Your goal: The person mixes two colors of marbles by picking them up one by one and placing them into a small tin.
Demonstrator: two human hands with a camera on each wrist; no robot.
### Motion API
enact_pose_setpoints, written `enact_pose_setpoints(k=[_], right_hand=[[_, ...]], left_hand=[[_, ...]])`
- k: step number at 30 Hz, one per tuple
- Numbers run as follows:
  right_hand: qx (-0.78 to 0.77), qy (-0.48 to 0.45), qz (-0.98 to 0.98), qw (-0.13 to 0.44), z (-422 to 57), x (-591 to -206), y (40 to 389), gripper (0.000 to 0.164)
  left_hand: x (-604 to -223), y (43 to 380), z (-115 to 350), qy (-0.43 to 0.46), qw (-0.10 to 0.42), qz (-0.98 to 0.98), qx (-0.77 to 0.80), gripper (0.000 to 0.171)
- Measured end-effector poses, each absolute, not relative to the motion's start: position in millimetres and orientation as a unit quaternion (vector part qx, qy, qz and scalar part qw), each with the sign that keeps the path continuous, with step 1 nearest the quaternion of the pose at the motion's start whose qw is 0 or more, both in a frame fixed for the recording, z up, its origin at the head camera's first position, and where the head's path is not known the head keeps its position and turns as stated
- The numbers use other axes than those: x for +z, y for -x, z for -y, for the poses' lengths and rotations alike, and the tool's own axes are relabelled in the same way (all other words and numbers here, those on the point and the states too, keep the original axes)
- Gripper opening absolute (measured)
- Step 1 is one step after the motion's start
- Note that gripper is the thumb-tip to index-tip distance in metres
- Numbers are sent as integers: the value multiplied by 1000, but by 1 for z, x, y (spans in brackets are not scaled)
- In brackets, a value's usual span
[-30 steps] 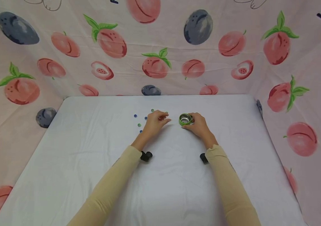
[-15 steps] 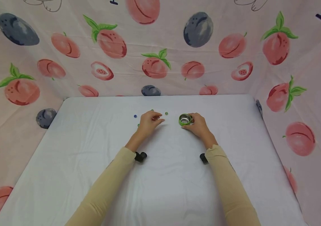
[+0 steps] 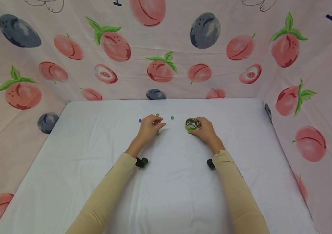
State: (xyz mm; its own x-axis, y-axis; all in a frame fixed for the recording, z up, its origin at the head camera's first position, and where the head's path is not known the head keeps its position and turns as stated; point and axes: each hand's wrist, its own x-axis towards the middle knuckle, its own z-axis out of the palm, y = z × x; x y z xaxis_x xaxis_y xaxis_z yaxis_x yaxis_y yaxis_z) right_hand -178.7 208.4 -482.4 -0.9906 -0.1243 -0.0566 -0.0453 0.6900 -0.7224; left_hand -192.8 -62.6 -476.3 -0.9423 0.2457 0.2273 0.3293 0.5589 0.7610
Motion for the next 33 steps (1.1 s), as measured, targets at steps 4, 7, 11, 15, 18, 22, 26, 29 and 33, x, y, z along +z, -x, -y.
enact_pose_setpoints(k=[4,7,11,15,18,22,26,29,33], right_hand=[[-395,48,-916,49,-208,-481,178,65],[-397,45,-915,50,-208,-481,177,65],[-397,46,-915,52,-209,-481,177,65],[-399,47,-915,50,-209,-482,178,65],[-398,48,-915,49,-209,-483,178,65],[-397,52,-915,46,-210,-484,179,65],[-397,54,-915,45,-210,-483,179,65],[-398,54,-915,47,-210,-483,179,65],[-400,52,-914,51,-210,-482,179,66]], left_hand=[[-476,193,66,156,46,884,-439,30],[-474,192,68,152,43,884,-440,31],[-472,192,71,149,44,884,-441,30],[-473,194,74,150,59,887,-433,30],[-474,196,77,146,68,888,-431,30],[-475,198,80,142,72,887,-433,30],[-475,199,83,140,76,890,-427,30],[-474,202,87,135,75,892,-424,29],[-474,204,92,126,69,895,-422,30]])
